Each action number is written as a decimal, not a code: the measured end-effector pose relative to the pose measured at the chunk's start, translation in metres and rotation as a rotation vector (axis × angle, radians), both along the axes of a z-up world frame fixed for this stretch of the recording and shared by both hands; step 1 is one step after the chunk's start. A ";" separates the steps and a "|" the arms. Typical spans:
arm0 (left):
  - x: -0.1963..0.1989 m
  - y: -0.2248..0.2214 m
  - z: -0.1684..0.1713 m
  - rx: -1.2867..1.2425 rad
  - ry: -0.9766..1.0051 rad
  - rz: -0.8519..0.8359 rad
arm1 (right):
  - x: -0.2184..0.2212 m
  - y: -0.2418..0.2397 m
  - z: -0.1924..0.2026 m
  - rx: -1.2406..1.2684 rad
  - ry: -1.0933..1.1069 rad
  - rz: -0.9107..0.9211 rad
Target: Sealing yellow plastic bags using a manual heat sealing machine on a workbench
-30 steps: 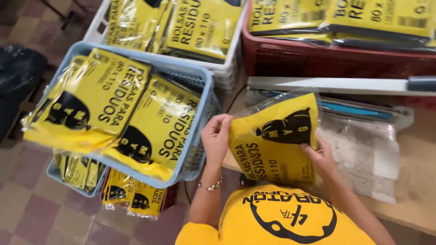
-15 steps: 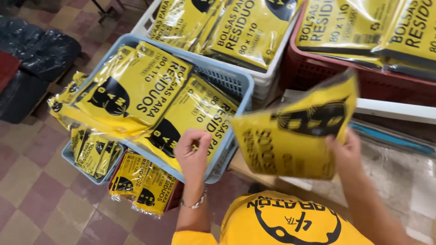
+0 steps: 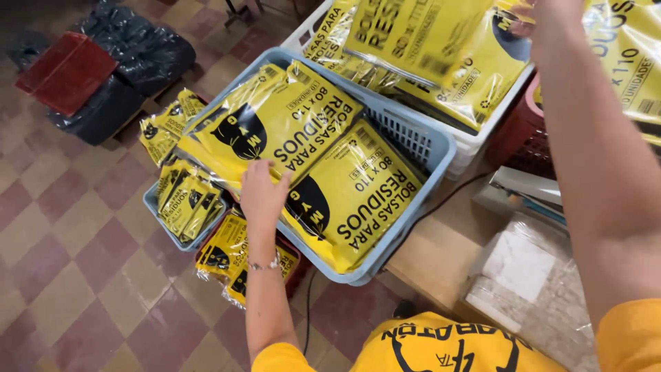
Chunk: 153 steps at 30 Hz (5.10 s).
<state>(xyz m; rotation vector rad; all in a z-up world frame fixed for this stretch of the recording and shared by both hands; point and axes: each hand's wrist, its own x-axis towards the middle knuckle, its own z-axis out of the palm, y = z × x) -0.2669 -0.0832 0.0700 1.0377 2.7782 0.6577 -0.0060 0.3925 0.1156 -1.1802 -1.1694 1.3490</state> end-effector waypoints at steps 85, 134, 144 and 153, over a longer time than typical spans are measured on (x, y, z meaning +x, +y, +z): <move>0.379 0.178 -0.234 0.351 -0.790 -0.488 | 0.396 -0.339 -0.238 -0.202 -0.052 -0.350; 0.414 0.260 -0.254 -0.044 -0.176 -0.282 | 0.391 -0.118 -0.182 -0.141 -1.421 0.585; 0.419 0.245 -0.250 0.010 -0.150 -0.301 | 0.392 -0.134 -0.174 -0.032 -1.456 0.518; 0.434 0.179 -0.196 0.033 -0.099 -0.512 | 0.392 -0.131 -0.183 -0.095 -1.466 0.544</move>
